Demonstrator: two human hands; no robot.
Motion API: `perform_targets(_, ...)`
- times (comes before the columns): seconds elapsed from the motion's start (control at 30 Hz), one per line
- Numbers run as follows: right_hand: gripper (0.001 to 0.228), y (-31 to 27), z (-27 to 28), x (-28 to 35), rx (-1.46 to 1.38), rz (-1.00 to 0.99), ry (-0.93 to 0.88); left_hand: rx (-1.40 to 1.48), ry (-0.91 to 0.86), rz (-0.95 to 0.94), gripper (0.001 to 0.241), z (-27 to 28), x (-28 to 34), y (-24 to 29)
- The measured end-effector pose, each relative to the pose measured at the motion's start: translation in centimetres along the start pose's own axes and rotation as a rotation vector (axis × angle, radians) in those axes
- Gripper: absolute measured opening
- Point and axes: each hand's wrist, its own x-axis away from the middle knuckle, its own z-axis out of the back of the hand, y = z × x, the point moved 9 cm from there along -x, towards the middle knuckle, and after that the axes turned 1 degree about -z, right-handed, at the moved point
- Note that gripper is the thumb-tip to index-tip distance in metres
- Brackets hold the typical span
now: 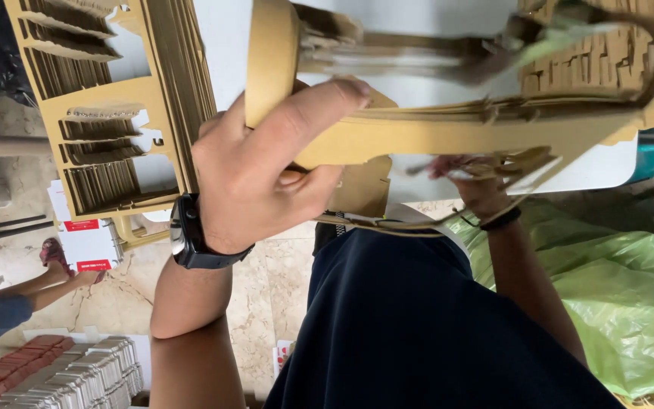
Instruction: Punching out waste material from cardboard templates and folding them into boxes at a packaging station.
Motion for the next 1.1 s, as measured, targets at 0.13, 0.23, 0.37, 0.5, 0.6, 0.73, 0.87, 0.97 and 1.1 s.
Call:
perform_targets(0.13,0.036,1.7,-0.5,1.3,-0.738,-0.051,-0.190,-0.102,0.044,0.018,0.039,0.8,0.3,-0.6)
perform_targets(0.23,0.028,1.1,3.4,1.6,-0.675,-0.126,0.247,-0.169,0.034,0.039,0.044,0.8,1.0,-1.2)
perform_targets(0.37,0.048,-7.3,7.6,2.3,-0.360,0.139,0.468,-0.217,0.018,0.005,0.044,0.4,1.7,-2.1)
perform_targets(0.5,0.081,-17.4,3.1,0.6,-0.038,0.343,0.276,-0.195,0.042,0.047,0.040,-0.7,3.1,-3.3)
perform_targets(0.6,0.108,-20.3,-2.2,-0.9,0.179,0.496,0.099,-0.177,0.026,0.024,0.031,-0.9,4.3,-3.4)
perform_targets(0.73,0.065,-21.4,-4.7,-2.4,0.492,0.376,0.253,-0.201,0.049,0.144,0.050,1.8,6.4,-5.2)
perform_targets(0.87,0.092,-24.4,-9.8,-3.9,0.746,0.368,0.188,-0.335,0.076,0.280,0.063,6.0,10.8,-8.2)
perform_targets(0.97,0.058,-25.9,-13.8,-6.1,0.825,0.453,0.219,-0.333,0.099,0.307,0.057,10.9,12.7,-10.7)
perform_targets(1.1,0.036,-34.1,-21.9,-9.2,0.905,0.683,0.298,-0.334,0.171,0.391,0.058,20.8,14.7,-15.8)
